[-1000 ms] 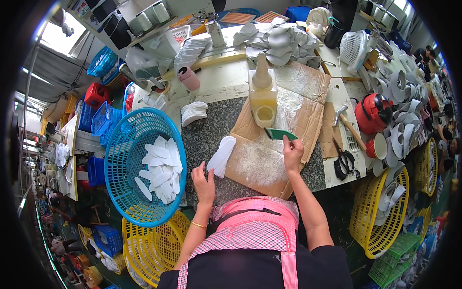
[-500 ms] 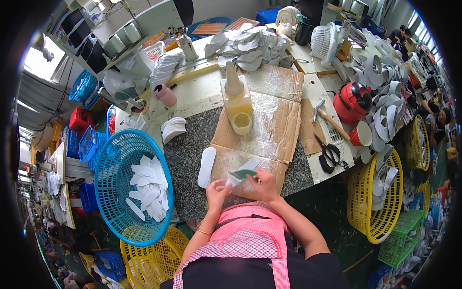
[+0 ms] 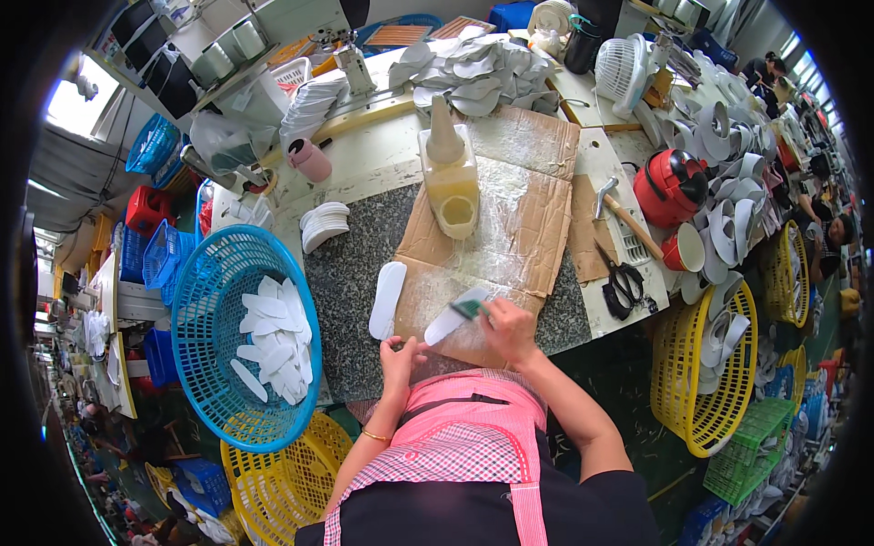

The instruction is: The person applies adhesive to a shoe insole with a scraper.

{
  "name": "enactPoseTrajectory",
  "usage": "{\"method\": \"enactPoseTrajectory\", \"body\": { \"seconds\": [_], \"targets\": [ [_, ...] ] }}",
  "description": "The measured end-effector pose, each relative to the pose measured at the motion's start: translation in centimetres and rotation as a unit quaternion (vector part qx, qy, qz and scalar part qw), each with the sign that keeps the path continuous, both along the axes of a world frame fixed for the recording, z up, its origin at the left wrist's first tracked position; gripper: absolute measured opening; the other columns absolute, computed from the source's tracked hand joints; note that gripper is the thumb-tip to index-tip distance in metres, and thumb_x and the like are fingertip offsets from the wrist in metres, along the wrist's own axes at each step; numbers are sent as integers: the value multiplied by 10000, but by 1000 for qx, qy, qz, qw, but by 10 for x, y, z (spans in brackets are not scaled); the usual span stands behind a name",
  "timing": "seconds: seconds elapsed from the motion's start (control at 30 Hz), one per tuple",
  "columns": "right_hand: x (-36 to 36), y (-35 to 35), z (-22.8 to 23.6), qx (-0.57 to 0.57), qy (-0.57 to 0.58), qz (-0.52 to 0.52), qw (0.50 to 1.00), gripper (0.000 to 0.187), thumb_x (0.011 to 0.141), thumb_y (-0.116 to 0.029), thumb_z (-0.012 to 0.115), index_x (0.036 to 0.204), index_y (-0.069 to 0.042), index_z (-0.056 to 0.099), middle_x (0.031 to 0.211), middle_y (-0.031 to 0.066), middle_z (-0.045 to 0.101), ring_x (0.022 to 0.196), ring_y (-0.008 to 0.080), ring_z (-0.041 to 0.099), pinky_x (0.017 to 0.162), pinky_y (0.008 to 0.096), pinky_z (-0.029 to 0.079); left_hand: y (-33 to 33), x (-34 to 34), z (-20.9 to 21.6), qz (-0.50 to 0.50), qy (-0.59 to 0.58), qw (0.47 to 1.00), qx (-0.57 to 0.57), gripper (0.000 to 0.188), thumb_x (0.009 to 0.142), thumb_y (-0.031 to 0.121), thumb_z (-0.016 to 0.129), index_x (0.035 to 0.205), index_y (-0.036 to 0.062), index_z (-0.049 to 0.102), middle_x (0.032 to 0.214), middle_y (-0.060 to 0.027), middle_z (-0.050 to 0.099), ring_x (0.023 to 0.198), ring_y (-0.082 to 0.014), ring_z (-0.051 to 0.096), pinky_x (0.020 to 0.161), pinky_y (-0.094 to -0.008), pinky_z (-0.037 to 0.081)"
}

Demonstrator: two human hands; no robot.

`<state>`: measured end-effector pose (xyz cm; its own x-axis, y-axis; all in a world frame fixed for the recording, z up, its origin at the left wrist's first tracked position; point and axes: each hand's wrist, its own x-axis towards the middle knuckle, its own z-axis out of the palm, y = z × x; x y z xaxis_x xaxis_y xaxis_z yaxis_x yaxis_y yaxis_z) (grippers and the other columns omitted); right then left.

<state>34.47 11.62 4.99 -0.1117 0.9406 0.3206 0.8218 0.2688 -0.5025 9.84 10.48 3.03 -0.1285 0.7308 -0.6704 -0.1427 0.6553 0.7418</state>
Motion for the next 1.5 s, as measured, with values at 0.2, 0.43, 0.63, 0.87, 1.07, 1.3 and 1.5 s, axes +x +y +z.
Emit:
{"method": "enactPoseTrajectory", "body": {
  "seconds": [0.2, 0.43, 0.63, 0.87, 1.07, 1.3, 1.5],
  "targets": [
    [10, 13, 13, 40, 9, -86, 995, 109, 858, -153, 711, 940, -81, 704, 760, 90, 600, 674, 297, 638, 596, 413, 499, 5, 7, 4, -3, 7, 996, 83, 599, 769, -27, 813, 1137, 63, 348, 909, -149, 728, 795, -138, 666, 759, -243, 500],
    [23, 103, 35, 32, 61, -171, 983, 102, 909, -149, 666, 990, -100, 702, 815, 97, 613, 698, 318, 642, 618, 423, 500, 41, 1, 81, -10, 137, 942, 306, 488, 800, -37, 780, 1005, 94, 357, 799, -39, 684, 657, -66, 570, 599, -245, 443],
    [8, 147, 23, 71, -19, -37, 997, 124, 919, -157, 658, 1022, -121, 717, 876, 83, 648, 749, 302, 660, 661, 414, 513, 27, -13, 52, -201, 388, 689, 578, 278, 740, -11, 806, 794, 75, 547, 726, -47, 597, 563, -226, 515, 523, -313, 411],
    [-9, 36, 23, -68, 123, -68, 988, 103, 902, -163, 679, 897, -61, 695, 749, 117, 582, 646, 316, 620, 568, 411, 469, 19, -17, 12, -393, 410, 550, 613, 88, 798, 101, 606, 787, 132, 525, 701, -8, 499, 679, -178, 531, 575, -325, 402],
    [-15, 22, 8, -30, 74, 52, 995, 79, 865, -139, 696, 922, -84, 697, 744, 110, 582, 649, 310, 613, 578, 415, 495, 21, -10, -1, -401, 439, 495, 633, 139, 791, 108, 607, 753, 145, 479, 647, 1, 467, 672, -157, 525, 569, -311, 395],
    [-14, 9, 13, -23, 21, 199, 980, 186, 798, -75, 693, 984, -77, 699, 802, 94, 613, 708, 294, 650, 600, 388, 532, 19, -11, 3, -396, 448, 496, 630, 148, 790, 112, 613, 750, 145, 475, 678, 7, 510, 681, -146, 534, 570, -301, 394],
    [8, 99, 6, 63, 3, -5, 998, 139, 846, -74, 671, 983, -81, 691, 815, 100, 610, 728, 319, 649, 629, 416, 530, 21, -12, 22, -369, 414, 549, 625, 156, 814, 103, 645, 771, 127, 497, 781, 17, 602, 702, -146, 554, 582, -303, 419]
  ]
}}
